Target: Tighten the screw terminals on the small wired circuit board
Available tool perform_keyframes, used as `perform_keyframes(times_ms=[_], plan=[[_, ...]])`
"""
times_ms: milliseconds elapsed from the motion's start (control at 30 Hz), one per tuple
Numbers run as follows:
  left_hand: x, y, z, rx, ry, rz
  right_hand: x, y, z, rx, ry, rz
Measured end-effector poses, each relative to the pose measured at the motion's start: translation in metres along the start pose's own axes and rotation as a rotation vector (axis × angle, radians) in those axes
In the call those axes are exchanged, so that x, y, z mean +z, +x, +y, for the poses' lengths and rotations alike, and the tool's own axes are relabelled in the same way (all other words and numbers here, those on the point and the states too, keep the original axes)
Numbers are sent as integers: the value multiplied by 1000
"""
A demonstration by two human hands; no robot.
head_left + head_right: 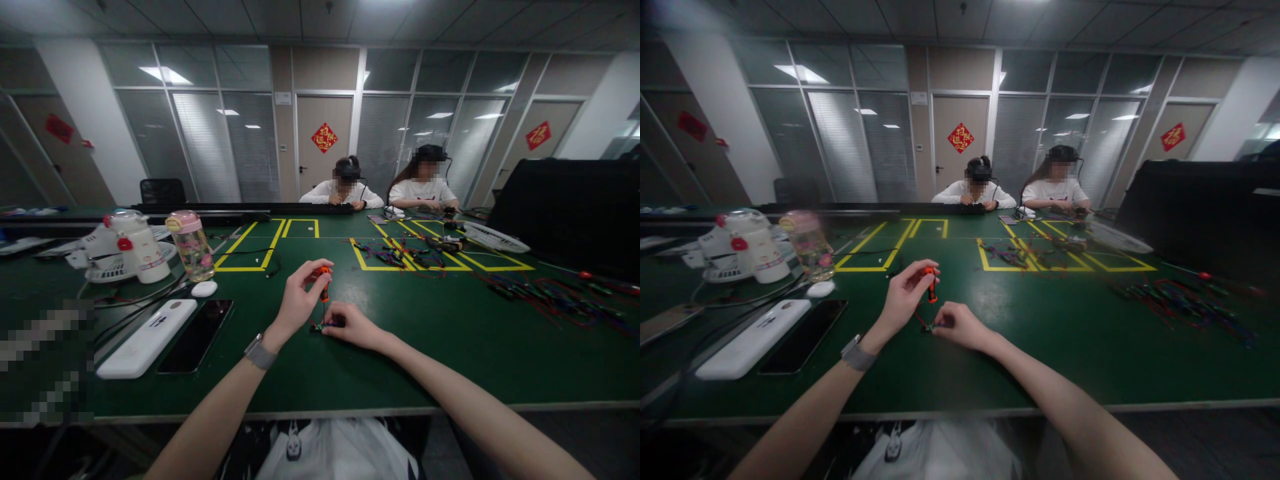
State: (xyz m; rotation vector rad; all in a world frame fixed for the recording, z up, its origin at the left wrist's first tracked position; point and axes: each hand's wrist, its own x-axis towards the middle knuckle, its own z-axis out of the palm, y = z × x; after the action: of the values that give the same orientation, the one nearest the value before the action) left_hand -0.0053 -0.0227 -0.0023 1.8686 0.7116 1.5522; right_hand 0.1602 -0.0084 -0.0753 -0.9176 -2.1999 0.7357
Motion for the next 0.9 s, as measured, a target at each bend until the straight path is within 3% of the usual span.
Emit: perform_keyframes(times_ms=[600, 900], plan=[[-1, 2, -2, 27, 91, 13, 0, 0, 1, -4, 7, -4], [-1, 0, 1, -6, -10, -28, -2, 0, -2, -7, -1, -7]])
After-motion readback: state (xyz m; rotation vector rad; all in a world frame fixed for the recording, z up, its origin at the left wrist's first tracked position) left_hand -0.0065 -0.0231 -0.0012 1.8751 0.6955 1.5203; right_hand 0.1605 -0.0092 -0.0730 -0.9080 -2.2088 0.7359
